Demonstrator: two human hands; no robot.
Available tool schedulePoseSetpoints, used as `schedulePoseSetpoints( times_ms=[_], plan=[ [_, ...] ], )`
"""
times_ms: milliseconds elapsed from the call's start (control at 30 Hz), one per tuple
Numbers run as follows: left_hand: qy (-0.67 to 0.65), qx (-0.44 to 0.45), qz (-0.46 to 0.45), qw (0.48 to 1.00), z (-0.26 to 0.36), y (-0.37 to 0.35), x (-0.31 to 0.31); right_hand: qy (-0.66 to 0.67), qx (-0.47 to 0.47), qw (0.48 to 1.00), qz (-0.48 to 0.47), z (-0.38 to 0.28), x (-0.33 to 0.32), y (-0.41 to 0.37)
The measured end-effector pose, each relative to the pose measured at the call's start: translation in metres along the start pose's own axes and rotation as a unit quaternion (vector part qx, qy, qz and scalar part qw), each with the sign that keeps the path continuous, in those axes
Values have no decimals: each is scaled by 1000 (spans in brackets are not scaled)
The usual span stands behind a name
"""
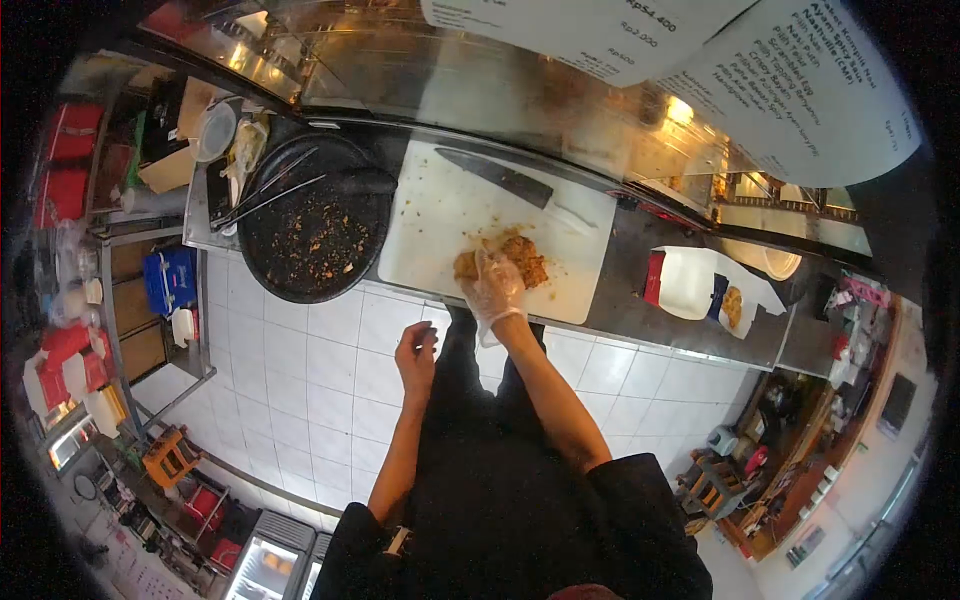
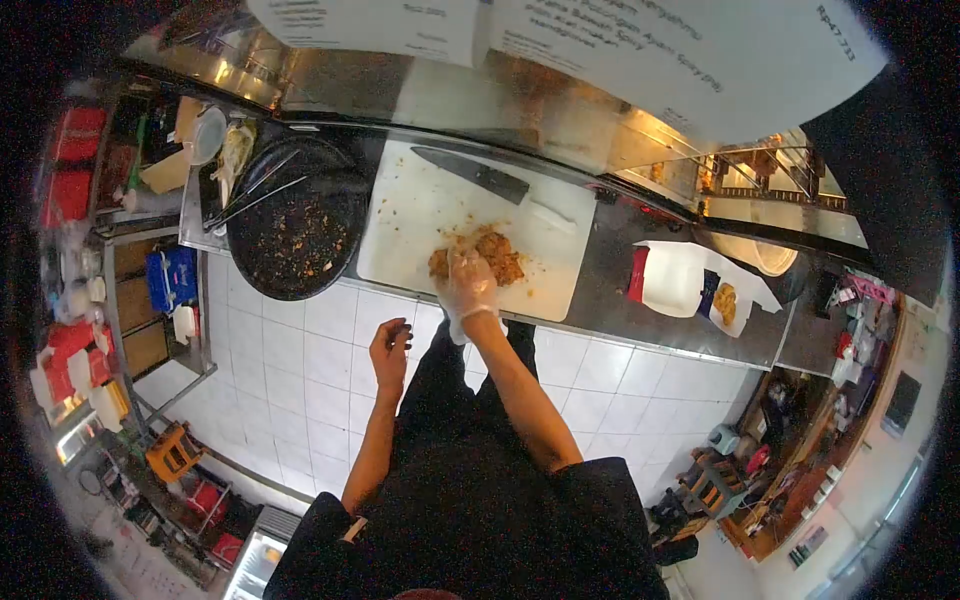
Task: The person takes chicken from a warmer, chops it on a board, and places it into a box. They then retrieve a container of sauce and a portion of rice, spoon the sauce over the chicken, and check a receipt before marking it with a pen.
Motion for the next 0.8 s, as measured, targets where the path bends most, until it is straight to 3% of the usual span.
schedulePoseSetpoints(
  times_ms=[67,100,133,200,233,300,333,400,433,500,567,600,667,733,800],
  plan=[
    [-3,-3,6,1000,-8,3,-7,22,-139,942,304,-10,-59,-37],
    [-13,-2,11,1000,-8,2,-12,6,-89,933,349,11,-71,-41],
    [-23,-2,18,1000,-8,0,-15,7,-92,934,344,19,-78,-43],
    [-6,-22,21,1000,-7,0,-15,-37,71,958,276,62,-85,-38],
    [-9,-14,15,1000,-7,3,-10,-36,71,958,277,74,-84,-34],
    [-5,-4,-1,1000,2,11,5,-116,-74,981,140,72,-47,-8],
    [-5,-5,3,1000,8,14,12,-115,-77,981,137,78,-56,-5],
    [2,66,-9,998,37,23,31,-30,-226,963,143,57,-89,-3],
    [4,65,-6,998,47,29,38,-19,-198,962,186,71,-117,5],
    [63,162,-33,984,92,36,63,-8,-165,960,227,87,-141,33],
    [42,199,-39,978,125,46,85,-90,-103,972,190,102,-137,69],
    [20,236,-42,971,141,49,94,-91,-104,972,188,102,-134,73],
    [8,252,-40,967,153,65,108,-257,-142,948,125,84,-111,83],
    [-2,264,-34,964,162,72,107,-239,-162,949,129,81,-116,69],
    [-27,235,-38,971,165,82,102,-129,-115,981,91,98,-130,45]
  ],
)
Point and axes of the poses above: each hand's wrist, its own y-axis towards the middle knuckle, its own x-axis out of the palm, z = x × y, the point moved 10 cm from there along y, towards the middle knuckle, and after that the axes turned 1 degree about -x, right-handed, at the moved point
